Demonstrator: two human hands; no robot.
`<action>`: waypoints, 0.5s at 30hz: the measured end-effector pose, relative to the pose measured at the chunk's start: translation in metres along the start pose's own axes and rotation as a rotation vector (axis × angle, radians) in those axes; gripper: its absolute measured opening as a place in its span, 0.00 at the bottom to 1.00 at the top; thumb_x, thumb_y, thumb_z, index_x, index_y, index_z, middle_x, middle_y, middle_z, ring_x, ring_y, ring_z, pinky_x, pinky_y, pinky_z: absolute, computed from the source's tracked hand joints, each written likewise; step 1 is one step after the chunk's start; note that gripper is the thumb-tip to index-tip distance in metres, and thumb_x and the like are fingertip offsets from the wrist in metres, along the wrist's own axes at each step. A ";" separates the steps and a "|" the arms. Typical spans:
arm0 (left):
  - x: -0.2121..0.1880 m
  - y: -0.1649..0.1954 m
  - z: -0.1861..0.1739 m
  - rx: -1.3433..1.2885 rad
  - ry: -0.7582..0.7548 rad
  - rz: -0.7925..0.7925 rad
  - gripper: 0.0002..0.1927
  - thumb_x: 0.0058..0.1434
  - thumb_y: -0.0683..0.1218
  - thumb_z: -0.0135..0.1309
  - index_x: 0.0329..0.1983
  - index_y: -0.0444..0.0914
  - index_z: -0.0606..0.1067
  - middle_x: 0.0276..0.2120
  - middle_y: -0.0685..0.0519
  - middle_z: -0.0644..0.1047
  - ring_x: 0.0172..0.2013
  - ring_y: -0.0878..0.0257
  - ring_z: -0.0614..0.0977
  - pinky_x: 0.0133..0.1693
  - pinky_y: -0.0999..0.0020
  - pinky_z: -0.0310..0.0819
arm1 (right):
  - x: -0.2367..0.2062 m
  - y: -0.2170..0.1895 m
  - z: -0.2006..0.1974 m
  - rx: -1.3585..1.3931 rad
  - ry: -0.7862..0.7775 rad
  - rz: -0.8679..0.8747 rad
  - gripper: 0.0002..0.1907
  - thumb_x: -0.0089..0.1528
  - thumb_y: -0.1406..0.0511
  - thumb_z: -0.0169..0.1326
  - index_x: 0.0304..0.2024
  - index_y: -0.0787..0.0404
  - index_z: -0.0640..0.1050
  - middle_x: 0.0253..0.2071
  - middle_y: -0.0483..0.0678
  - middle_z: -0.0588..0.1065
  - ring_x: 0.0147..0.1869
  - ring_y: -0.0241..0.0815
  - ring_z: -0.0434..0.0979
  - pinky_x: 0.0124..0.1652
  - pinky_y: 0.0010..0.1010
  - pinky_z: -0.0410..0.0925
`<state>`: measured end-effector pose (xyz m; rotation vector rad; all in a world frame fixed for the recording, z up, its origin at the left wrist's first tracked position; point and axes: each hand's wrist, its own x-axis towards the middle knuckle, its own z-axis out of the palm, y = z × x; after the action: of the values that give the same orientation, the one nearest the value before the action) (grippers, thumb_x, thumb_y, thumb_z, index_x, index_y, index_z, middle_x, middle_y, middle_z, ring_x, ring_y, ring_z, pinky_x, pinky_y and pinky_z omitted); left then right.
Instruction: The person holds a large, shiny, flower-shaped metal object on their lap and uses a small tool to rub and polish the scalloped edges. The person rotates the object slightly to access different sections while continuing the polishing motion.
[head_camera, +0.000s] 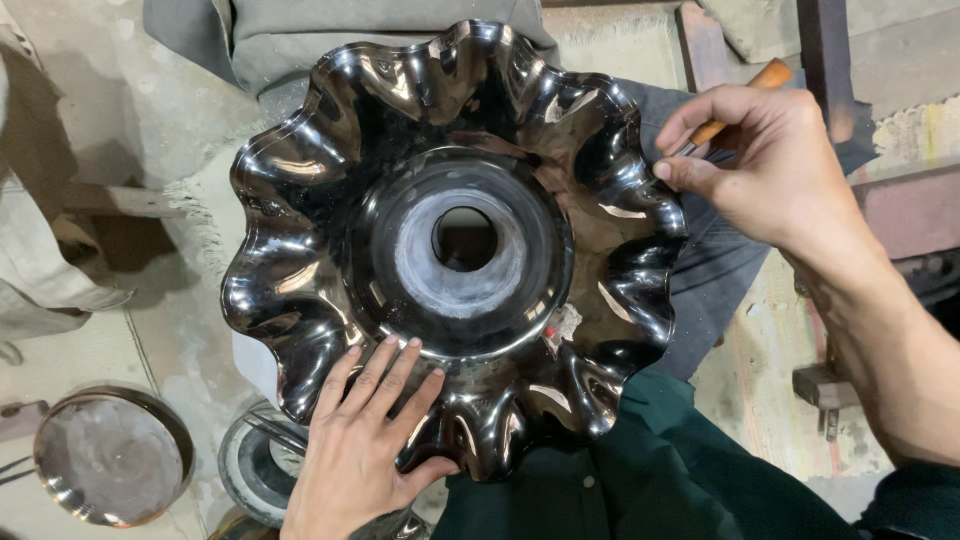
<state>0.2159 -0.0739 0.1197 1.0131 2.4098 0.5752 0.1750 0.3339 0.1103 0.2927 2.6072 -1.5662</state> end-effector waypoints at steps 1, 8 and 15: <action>0.000 0.000 0.000 0.000 -0.003 -0.001 0.45 0.37 0.65 0.70 0.57 0.40 0.76 0.63 0.40 0.68 0.67 0.44 0.64 0.65 0.43 0.46 | 0.000 -0.001 -0.002 -0.019 -0.002 0.043 0.09 0.60 0.77 0.64 0.42 0.65 0.81 0.39 0.46 0.80 0.41 0.32 0.79 0.39 0.20 0.72; -0.002 -0.001 -0.002 0.008 0.010 0.012 0.45 0.37 0.65 0.70 0.57 0.39 0.76 0.63 0.40 0.69 0.66 0.43 0.65 0.64 0.43 0.48 | -0.006 -0.002 -0.006 -0.064 -0.009 0.027 0.09 0.60 0.78 0.64 0.41 0.66 0.81 0.39 0.47 0.79 0.42 0.32 0.79 0.39 0.21 0.72; -0.002 0.000 0.005 0.035 0.060 0.043 0.44 0.36 0.64 0.69 0.55 0.38 0.77 0.62 0.40 0.71 0.65 0.44 0.67 0.65 0.43 0.49 | -0.031 0.006 -0.004 0.097 0.081 -0.044 0.10 0.60 0.80 0.63 0.42 0.67 0.79 0.41 0.47 0.77 0.47 0.32 0.78 0.46 0.22 0.74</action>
<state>0.2205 -0.0743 0.1164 1.0789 2.4637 0.5881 0.2069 0.3362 0.1120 0.3140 2.6194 -1.7336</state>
